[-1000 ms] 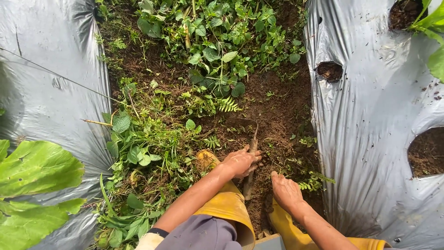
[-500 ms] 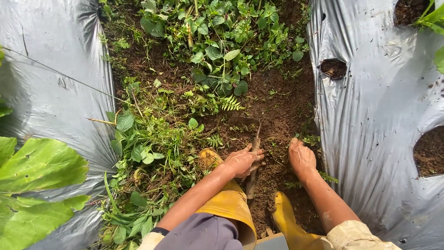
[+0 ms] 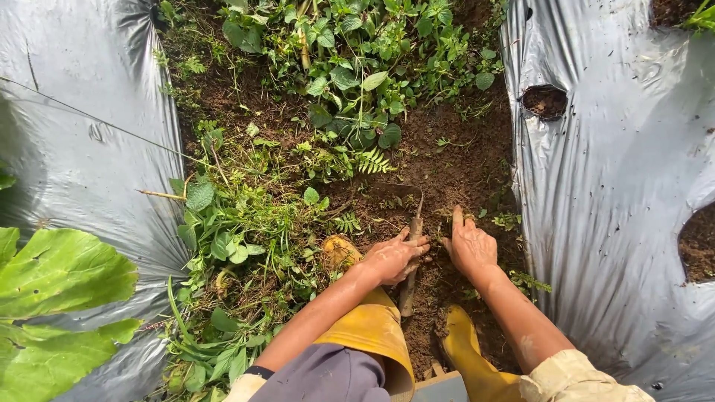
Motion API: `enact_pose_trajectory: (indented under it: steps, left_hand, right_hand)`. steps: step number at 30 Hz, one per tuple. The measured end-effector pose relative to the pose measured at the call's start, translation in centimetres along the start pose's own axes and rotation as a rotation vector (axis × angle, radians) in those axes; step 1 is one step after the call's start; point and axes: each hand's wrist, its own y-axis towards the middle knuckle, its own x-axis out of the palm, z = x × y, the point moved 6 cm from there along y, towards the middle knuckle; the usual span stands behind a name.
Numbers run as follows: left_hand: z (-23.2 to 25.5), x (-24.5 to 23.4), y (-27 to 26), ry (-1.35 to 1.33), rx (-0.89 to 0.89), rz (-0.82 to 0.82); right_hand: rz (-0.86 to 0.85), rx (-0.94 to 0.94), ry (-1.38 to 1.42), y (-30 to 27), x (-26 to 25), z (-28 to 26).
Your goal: The person weeds a garden bed covered with plastic mulch. They pull weeds by hand from the holes around the plants and use a hand hoe to scrape and remove weeds from the soil between the rows.
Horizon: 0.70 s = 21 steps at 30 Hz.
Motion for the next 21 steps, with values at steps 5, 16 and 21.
enact_pose_trajectory:
  steps: [5,16,21]
  left_hand:
    - [0.7,-2.2,-0.2,-0.107,-0.079,0.026]
    - [0.0,-1.0,0.0,-0.137,-0.119,0.038]
    - [0.4,-0.7,-0.5,-0.139,-0.117,0.035]
  right_hand:
    - [0.021,-0.059,-0.081,2.4,1.6,0.2]
    - [-0.213,-0.302,-0.059,-2.3,12.1,3.3]
    - [-0.156,-0.074,0.054,-3.0,3.7,-0.4]
